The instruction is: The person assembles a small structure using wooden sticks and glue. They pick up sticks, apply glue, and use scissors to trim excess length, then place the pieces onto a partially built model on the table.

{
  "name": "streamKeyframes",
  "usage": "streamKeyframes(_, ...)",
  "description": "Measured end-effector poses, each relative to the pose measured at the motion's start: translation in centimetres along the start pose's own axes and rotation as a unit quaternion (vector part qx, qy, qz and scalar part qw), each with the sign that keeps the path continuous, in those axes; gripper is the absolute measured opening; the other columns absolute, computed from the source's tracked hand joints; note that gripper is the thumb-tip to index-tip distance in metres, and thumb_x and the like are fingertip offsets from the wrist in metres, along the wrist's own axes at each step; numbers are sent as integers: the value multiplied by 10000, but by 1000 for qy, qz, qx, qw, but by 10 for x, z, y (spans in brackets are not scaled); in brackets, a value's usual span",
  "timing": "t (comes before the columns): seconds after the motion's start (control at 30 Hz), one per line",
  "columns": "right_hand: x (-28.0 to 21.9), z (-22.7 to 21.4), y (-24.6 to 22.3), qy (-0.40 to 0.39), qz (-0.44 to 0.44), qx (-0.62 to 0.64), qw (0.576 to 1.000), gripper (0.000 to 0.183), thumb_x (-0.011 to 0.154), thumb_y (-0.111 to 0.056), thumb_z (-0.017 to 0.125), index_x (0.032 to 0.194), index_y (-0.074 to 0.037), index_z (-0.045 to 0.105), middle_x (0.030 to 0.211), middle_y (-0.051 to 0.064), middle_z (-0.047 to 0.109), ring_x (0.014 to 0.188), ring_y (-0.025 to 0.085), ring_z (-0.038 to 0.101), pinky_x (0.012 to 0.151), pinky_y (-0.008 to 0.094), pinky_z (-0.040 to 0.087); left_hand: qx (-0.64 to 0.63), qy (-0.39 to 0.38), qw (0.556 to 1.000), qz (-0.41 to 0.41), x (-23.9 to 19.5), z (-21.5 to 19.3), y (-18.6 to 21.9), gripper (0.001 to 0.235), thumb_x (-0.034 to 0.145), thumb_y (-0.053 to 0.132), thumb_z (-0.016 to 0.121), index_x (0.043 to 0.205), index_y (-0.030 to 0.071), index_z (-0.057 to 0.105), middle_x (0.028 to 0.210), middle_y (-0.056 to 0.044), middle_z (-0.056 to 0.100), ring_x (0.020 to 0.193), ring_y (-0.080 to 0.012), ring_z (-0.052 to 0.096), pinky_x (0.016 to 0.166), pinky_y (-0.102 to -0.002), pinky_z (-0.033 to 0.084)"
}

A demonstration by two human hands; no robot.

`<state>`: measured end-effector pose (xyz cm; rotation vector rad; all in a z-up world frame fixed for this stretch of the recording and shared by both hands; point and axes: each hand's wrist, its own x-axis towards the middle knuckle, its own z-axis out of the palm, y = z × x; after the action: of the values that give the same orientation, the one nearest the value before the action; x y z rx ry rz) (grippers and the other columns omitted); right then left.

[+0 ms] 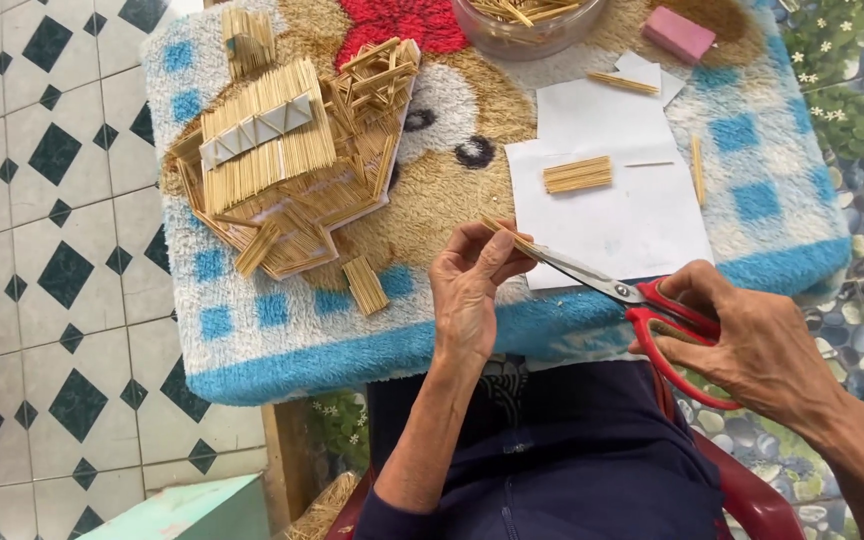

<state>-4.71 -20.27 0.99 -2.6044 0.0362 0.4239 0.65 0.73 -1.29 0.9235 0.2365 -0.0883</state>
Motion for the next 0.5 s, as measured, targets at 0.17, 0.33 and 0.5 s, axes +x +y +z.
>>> streamKeyframes(0.17, -3, 14, 0, 47, -39, 33, 998, 396, 563, -272, 716, 871, -149, 500, 807, 38, 652, 735, 173, 647, 649, 272, 517, 8, -6, 1000, 21, -1, -4, 0, 97, 737, 100, 612, 779, 37, 551, 861, -106, 593, 719, -210, 605, 618, -333, 548)
streamKeyframes(0.33, -6, 20, -9, 74, -60, 101, 990, 343, 574, -196, 713, 844, -130, 512, 862, 44, 654, 812, 167, 635, 719, 272, 518, -22, -3, 1000, 15, 0, -9, -3, 98, 741, 79, 608, 799, 37, 540, 874, -113, 601, 705, -233, 614, 624, -346, 545)
streamKeyframes(0.5, -8, 17, -20, 67, -14, 172, 983, 297, 571, -134, 706, 815, -108, 539, 873, 49, 661, 831, 149, 637, 766, 251, 502, -18, 19, 999, 25, -1, -9, -5, 115, 745, 93, 601, 815, 11, 558, 872, -125, 597, 710, -246, 614, 621, -334, 546)
